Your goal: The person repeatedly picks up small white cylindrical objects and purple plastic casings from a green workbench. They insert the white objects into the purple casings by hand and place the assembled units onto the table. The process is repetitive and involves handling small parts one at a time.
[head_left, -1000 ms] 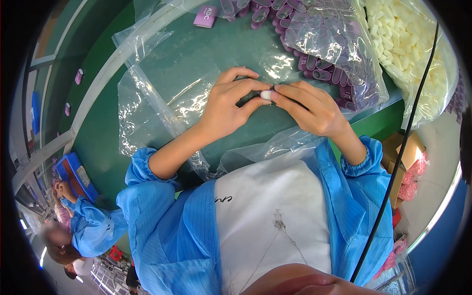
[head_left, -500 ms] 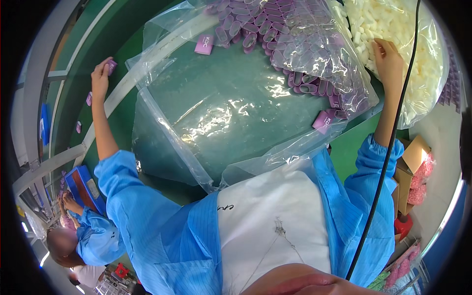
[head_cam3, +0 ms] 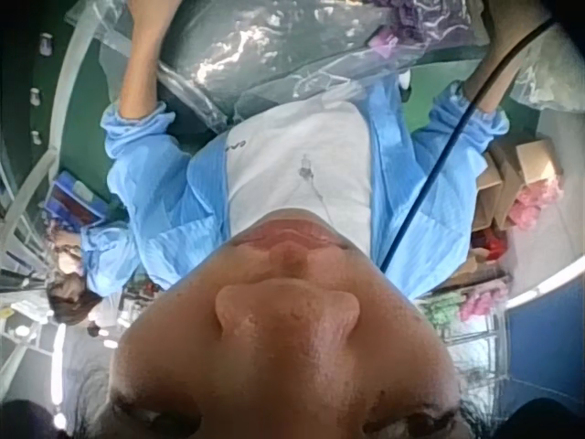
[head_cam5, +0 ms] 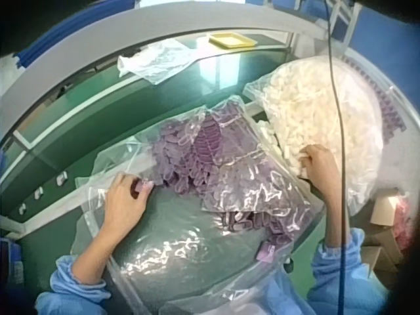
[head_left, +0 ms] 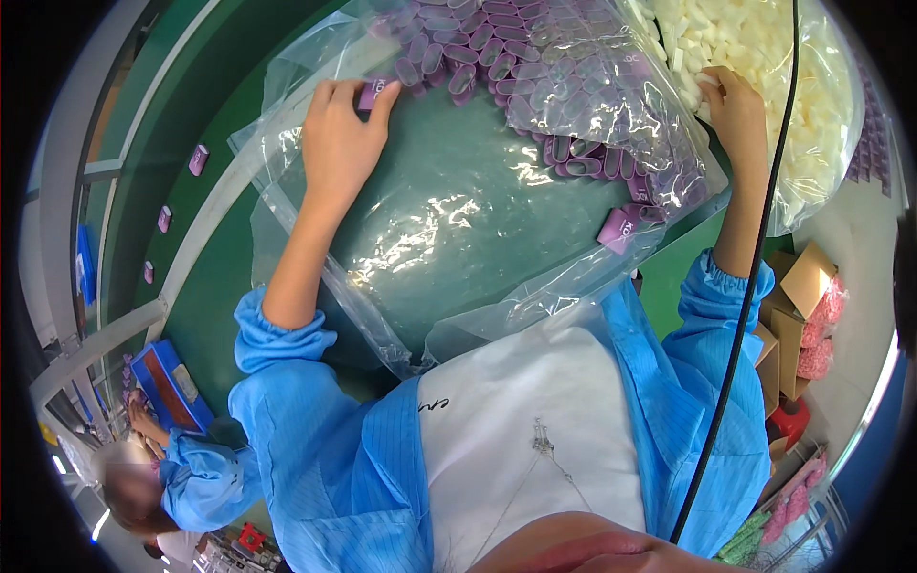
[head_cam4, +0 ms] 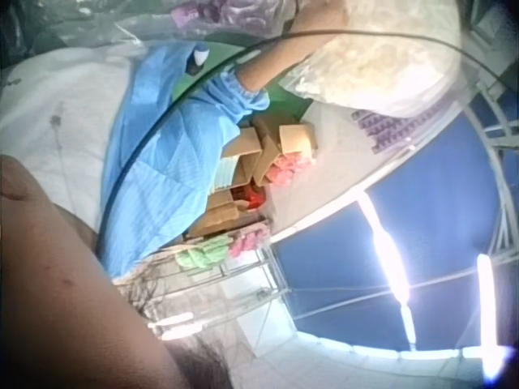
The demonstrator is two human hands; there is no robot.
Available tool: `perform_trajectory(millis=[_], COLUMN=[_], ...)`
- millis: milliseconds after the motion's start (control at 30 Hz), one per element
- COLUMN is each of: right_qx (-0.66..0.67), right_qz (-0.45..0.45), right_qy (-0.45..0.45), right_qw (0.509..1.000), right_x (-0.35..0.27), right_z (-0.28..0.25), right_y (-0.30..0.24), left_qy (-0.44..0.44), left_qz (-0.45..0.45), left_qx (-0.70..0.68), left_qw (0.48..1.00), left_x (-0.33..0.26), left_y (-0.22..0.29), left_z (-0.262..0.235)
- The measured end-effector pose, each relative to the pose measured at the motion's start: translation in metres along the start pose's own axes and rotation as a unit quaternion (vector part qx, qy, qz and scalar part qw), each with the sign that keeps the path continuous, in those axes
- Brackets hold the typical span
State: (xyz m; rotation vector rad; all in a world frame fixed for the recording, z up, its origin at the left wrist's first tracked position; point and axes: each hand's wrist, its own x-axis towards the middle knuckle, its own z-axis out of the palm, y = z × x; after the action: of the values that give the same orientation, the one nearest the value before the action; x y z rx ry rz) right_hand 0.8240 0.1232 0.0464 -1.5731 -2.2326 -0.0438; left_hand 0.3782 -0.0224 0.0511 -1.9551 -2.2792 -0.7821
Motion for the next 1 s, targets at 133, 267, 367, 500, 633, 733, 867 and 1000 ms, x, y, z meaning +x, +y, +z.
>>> perform_trajectory(millis=[133, 267, 367, 500, 633, 733, 867, 1000], right_qx=[0.124, 0.277, 0.38, 0.281, 0.244, 0.325, 0.429, 0.388], right_qz=[0.064, -0.105, -0.124, -0.236, -0.254, -0.234, -0.269, -0.3], right_qy=[0.116, 0.143, -0.016, -0.013, -0.015, -0.002, 0.024, -0.009], right_qw=[0.983, 0.944, 0.916, 0.93, 0.936, 0.916, 0.862, 0.871], right_x=[-0.025, -0.069, -0.108, -0.121, -0.119, -0.113, -0.1, -0.099], right_z=[-0.026, -0.034, -0.022, 0.006, 0.002, 0.001, 0.0, 0.002], right_y=[-0.054, -0.136, -0.191, -0.191, -0.191, -0.199, -0.221, -0.231], left_qy=[-0.038, -0.05, -0.145, -0.183, -0.145, -0.124, -0.118, -0.11], left_qz=[-0.027, -0.069, -0.043, 0.021, 0.03, 0.015, 0.008, 0.022], left_qx=[-0.086, -0.298, -0.439, -0.378, -0.364, -0.372, -0.391, -0.391], left_qw=[0.995, 0.951, 0.886, 0.907, 0.92, 0.92, 0.913, 0.914], left_x=[0.008, -0.041, -0.071, -0.085, -0.092, -0.099, -0.1, -0.101], left_y=[0.007, 0.038, 0.065, 0.061, 0.057, 0.058, 0.064, 0.063], left_z=[0.006, -0.018, -0.018, -0.005, -0.007, -0.006, -0.003, -0.001])
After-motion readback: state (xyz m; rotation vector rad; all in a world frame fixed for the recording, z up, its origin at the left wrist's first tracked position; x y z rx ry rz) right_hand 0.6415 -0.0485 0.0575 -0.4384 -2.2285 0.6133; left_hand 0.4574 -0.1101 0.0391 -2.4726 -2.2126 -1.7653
